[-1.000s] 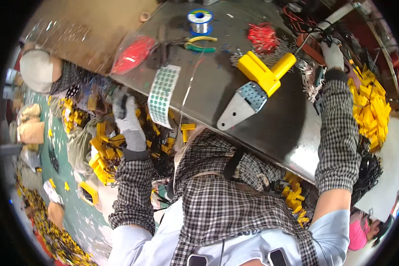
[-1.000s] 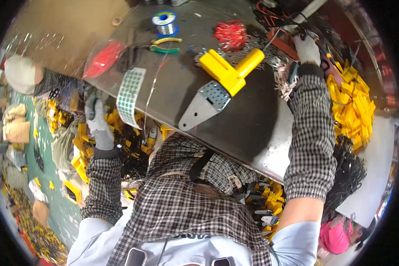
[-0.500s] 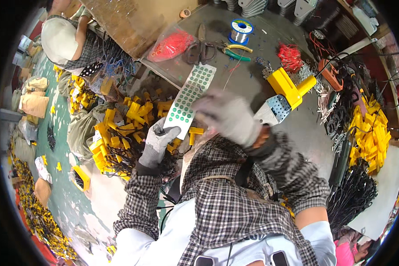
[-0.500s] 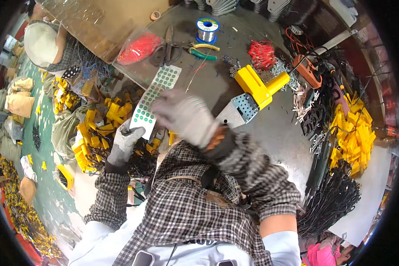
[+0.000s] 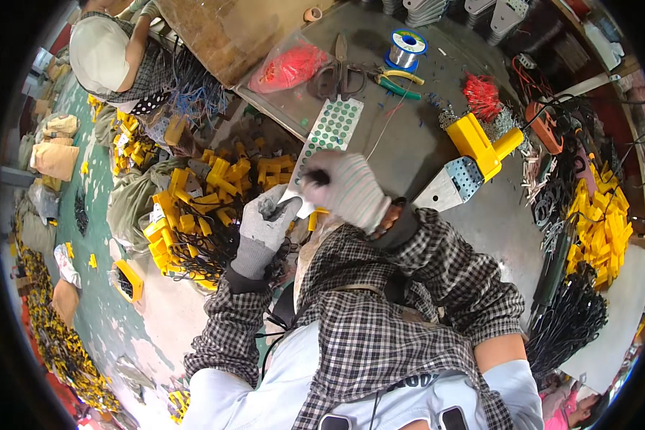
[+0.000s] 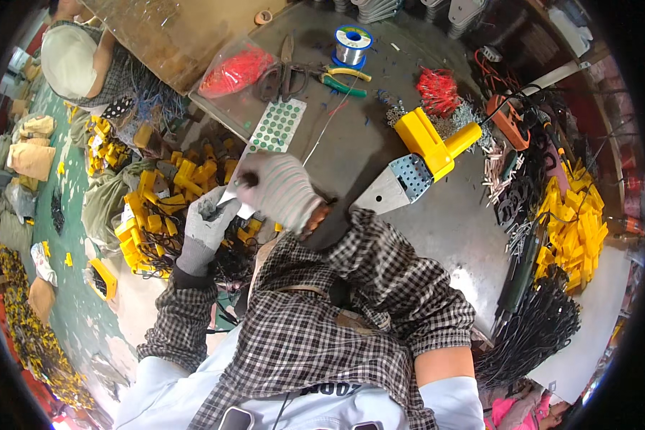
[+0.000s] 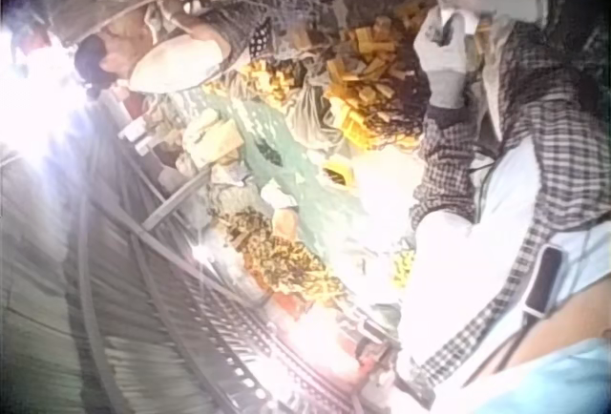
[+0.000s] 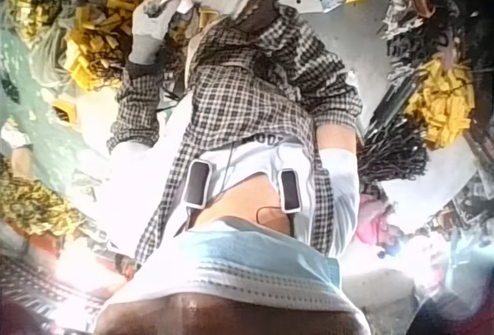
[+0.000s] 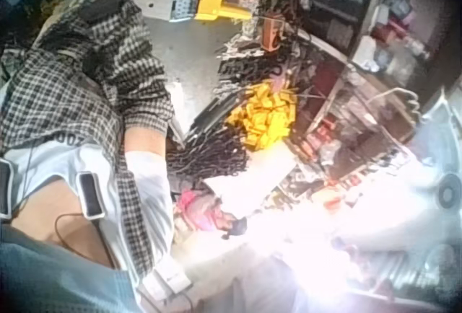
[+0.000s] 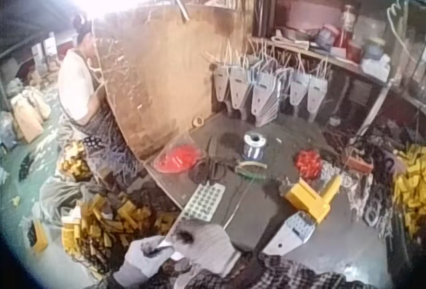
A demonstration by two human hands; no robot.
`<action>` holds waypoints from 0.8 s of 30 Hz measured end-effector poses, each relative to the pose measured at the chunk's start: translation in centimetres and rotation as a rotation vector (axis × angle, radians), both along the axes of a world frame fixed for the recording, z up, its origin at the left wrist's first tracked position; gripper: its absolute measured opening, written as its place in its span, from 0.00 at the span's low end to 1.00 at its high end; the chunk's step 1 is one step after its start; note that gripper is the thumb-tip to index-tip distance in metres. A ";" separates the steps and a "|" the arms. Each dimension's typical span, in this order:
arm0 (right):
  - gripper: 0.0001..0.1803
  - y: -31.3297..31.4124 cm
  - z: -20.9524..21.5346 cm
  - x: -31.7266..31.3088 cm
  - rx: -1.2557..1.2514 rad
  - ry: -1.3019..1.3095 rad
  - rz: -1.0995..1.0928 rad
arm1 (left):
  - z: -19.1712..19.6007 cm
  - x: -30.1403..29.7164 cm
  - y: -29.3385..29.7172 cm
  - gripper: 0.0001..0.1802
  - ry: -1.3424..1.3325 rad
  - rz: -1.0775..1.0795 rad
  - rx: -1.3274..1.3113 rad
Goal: The person assembles yellow plastic housings with wires and connectors by using an electric screwdriver, a soldering iron, and a heat gun to secure heat-shrink tubing.
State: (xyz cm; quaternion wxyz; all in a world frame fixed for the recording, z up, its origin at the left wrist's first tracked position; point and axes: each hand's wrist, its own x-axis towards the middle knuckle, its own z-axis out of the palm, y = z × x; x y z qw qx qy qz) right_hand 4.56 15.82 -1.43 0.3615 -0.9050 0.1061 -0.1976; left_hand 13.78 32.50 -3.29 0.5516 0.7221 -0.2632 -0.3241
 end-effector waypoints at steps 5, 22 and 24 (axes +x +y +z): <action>0.07 -2.2 0.6 -2.8 0.607 -0.123 -0.178 | -0.1 2.8 -1.4 0.19 0.191 -0.121 -0.001; 0.11 -19.0 4.6 -18.6 -0.467 0.218 -0.514 | 2.7 -12.3 -16.4 0.17 -1.101 -0.592 -0.254; 0.12 -20.5 3.5 -18.7 -0.372 0.149 -0.322 | 2.1 -12.9 -17.6 0.16 -1.081 -0.635 -0.258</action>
